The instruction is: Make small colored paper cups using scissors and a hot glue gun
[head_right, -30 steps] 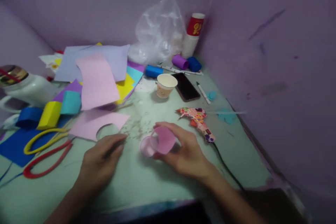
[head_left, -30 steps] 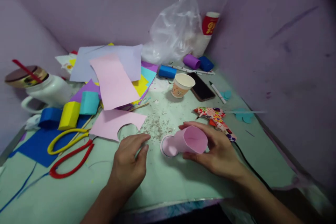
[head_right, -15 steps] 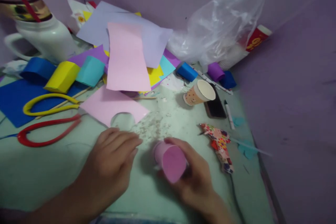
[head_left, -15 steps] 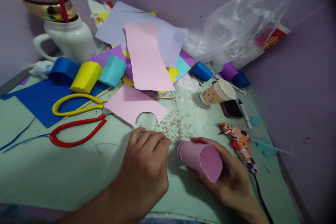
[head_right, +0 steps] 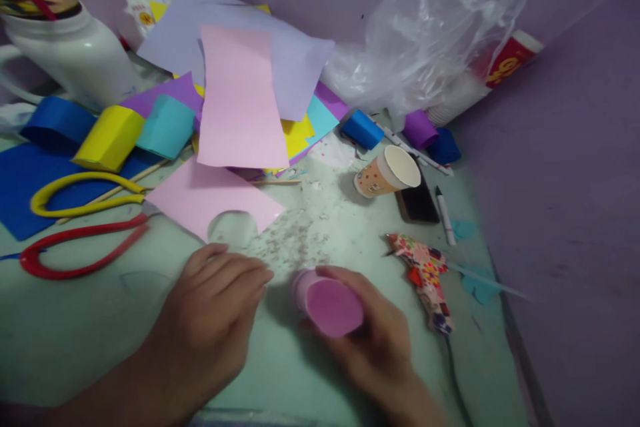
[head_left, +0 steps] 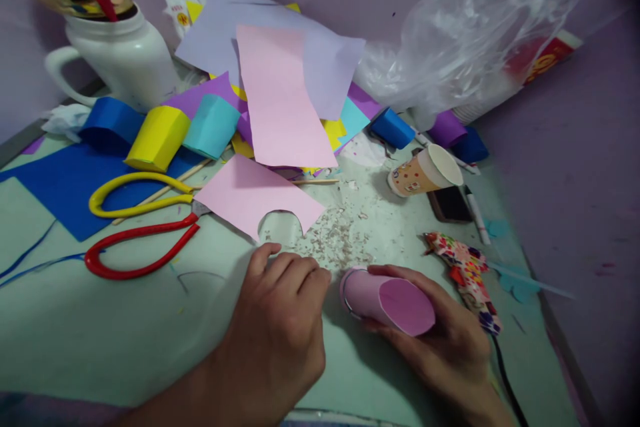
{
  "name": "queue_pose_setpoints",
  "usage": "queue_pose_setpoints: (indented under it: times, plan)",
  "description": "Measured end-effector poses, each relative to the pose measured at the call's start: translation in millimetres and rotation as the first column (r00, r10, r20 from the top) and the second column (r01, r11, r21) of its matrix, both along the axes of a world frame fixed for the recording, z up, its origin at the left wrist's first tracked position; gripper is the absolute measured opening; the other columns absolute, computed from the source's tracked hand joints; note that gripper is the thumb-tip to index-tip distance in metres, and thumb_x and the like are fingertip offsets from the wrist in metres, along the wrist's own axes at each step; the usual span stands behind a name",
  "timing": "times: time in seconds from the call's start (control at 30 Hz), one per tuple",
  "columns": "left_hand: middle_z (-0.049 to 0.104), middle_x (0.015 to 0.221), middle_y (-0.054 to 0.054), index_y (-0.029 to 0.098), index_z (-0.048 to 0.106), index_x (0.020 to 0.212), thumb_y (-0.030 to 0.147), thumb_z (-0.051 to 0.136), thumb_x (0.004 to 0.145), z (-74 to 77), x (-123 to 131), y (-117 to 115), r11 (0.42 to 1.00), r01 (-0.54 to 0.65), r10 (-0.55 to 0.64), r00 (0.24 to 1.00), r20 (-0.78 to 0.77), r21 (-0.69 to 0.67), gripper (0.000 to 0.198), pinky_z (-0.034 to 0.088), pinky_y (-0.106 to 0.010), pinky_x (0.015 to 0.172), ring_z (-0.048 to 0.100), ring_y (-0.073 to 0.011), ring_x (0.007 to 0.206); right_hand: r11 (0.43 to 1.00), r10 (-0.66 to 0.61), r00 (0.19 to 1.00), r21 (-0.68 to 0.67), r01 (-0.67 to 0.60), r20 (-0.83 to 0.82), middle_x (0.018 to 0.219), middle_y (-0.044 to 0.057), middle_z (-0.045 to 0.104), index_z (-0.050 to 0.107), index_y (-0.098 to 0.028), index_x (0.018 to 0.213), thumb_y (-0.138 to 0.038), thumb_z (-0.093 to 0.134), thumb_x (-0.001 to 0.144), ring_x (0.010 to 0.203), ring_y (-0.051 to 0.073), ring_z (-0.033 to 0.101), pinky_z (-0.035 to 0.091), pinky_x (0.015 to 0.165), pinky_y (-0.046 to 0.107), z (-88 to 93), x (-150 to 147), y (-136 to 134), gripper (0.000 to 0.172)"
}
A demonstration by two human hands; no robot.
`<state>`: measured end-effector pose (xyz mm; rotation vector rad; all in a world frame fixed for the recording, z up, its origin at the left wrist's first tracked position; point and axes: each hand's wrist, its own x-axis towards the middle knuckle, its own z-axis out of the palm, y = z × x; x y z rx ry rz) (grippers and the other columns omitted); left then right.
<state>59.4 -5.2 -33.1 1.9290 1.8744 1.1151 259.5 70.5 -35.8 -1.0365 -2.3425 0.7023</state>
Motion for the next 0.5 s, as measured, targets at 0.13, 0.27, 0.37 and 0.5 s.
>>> queue_pose_setpoints:
  times: [0.13, 0.27, 0.37, 0.5]
  plan:
    - [0.069, 0.083, -0.005, 0.015, 0.065, 0.087, 0.002, 0.047, 0.075, -0.8, -0.4, -0.6, 1.0, 0.003, -0.003, 1.0, -0.022, -0.019, 0.025, 0.036, -0.045, 0.09, 0.061, -0.0201, 0.08, 1.0, -0.007, 1.0, 0.028, 0.007, 0.013, 0.101, 0.006, 0.072, 0.056, -0.025, 0.113, -0.031, 0.073, 0.072, 0.087, 0.023, 0.07, 0.06, 0.075, 0.034, 2.3, -1.0, -1.1, 0.045]
    - [0.069, 0.083, -0.005, 0.016, 0.064, 0.085, 0.003, 0.046, 0.076, -2.8, 0.4, 0.1, 0.999, 0.033, -0.033, 0.999, -0.032, -0.028, 0.024, 0.036, -0.045, 0.088, 0.061, -0.0201, 0.08, 1.0, 0.014, 1.0, 0.015, -0.014, 0.001, 0.101, 0.007, 0.071, 0.055, -0.024, 0.115, -0.029, 0.073, 0.072, 0.087, 0.024, 0.07, 0.06, 0.076, 0.035, 3.3, -2.3, 0.3, 0.048]
    - [0.07, 0.085, -0.003, 0.017, 0.062, 0.089, 0.004, 0.045, 0.077, -3.6, 0.7, 0.8, 0.999, 0.034, -0.034, 0.997, -0.062, -0.004, 0.024, 0.036, -0.046, 0.088, 0.062, -0.0199, 0.079, 0.998, 0.051, 0.998, -0.02, -0.051, -0.025, 0.105, 0.008, 0.07, 0.053, -0.023, 0.119, -0.022, 0.072, 0.071, 0.091, 0.023, 0.069, 0.058, 0.08, 0.035, 2.1, -3.1, 1.6, 0.052]
    - [0.07, 0.088, -0.001, 0.02, 0.057, 0.095, 0.005, 0.044, 0.078, -2.0, -4.5, 2.5, 0.996, 0.063, -0.053, 0.988, -0.147, 0.065, 0.026, 0.038, -0.044, 0.09, 0.064, -0.0187, 0.082, 0.994, 0.099, 0.985, -0.027, -0.104, -0.142, 0.109, 0.009, 0.068, 0.05, -0.021, 0.122, -0.017, 0.074, 0.068, 0.096, 0.022, 0.066, 0.056, 0.084, 0.033, -1.0, -5.7, 3.4, 0.059]
